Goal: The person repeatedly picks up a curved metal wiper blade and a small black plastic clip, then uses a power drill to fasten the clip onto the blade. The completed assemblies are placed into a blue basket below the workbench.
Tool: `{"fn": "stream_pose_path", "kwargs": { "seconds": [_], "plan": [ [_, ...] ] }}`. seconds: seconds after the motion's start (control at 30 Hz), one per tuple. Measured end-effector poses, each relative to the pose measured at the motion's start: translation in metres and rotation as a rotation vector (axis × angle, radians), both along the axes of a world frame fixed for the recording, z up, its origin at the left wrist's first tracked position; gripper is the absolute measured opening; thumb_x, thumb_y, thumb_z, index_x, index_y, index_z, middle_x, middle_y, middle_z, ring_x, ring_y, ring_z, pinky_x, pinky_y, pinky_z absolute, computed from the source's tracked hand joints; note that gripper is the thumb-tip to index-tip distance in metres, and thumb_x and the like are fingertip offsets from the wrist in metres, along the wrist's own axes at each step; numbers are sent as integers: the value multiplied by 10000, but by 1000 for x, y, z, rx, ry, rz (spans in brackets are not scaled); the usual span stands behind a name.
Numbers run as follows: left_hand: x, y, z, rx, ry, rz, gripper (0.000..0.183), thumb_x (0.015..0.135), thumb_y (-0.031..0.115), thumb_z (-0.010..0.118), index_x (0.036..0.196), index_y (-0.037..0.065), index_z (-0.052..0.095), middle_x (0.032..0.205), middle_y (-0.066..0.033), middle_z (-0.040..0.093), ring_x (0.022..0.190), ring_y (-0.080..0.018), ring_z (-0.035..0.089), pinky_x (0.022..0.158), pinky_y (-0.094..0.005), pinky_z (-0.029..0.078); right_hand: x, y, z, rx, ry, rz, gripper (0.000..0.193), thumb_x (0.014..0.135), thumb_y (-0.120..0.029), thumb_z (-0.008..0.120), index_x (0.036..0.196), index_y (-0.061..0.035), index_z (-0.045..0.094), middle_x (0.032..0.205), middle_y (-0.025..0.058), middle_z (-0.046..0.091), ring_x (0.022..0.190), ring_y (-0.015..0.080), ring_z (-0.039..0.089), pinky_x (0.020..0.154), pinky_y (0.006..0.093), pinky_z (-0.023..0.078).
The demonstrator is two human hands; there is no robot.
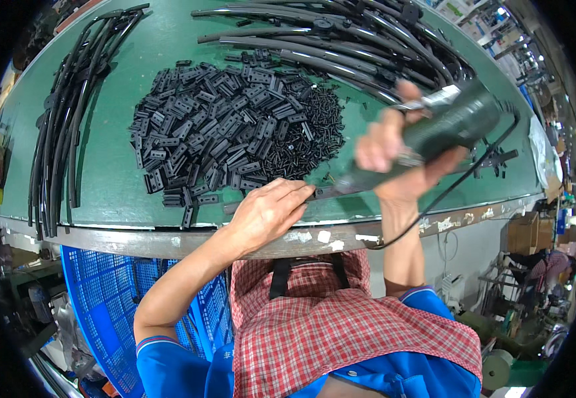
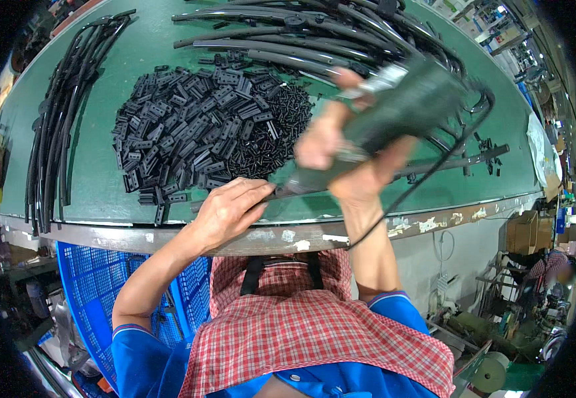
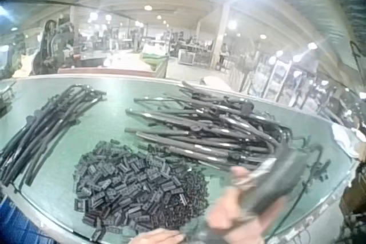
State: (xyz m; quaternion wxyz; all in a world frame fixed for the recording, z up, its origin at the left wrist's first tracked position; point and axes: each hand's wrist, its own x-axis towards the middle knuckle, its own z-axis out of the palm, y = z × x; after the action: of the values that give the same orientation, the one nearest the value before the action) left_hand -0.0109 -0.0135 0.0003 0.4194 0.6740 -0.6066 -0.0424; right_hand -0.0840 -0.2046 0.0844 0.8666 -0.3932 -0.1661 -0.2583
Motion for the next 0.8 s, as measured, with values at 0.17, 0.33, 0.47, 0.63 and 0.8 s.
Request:
{"fn": "stream_pose_path", "kwargs": {
  "seconds": [0.17,0.33,0.47,0.63,0.8],
  "plan": [
    [-9,-13,15,200,-245,-2,511,765,72,564,1269,150,535,953,-86,579,843,-256,599,680,-340,542,-101,-17,-23,182,70,-88,852,827,-667,539,1386,-48,365,669,22,427,526,141,440,470,299,343],
    [23,9,58,65,-125,164,439,781,20,623,1212,99,588,976,-106,630,871,-263,626,725,-341,542,-137,-6,-45,403,323,-496,715,892,-654,425,1291,-60,448,637,-13,363,481,86,344,400,253,306],
    [115,91,67,-71,353,692,363,823,64,643,1186,50,625,1009,-83,675,780,-115,586,705,-285,491,-168,-43,-54,517,351,-616,644,924,-611,404,1261,-67,473,660,-36,332,515,71,282,469,230,296],
    [245,226,31,509,111,1221,460,814,218,650,1228,27,587,930,-181,694,841,-263,672,730,-389,505,-162,-79,-58,656,408,-698,604,925,-603,417,1207,-74,487,687,-26,358,563,86,333,535,240,325],
    [300,229,53,1007,-602,1159,341,816,297,609,1028,38,670,929,-192,641,855,-370,621,775,-458,496,-166,-82,-70,771,332,-572,624,914,-626,411,1211,-81,480,679,-19,386,561,89,366,533,252,342]
  ]
}}
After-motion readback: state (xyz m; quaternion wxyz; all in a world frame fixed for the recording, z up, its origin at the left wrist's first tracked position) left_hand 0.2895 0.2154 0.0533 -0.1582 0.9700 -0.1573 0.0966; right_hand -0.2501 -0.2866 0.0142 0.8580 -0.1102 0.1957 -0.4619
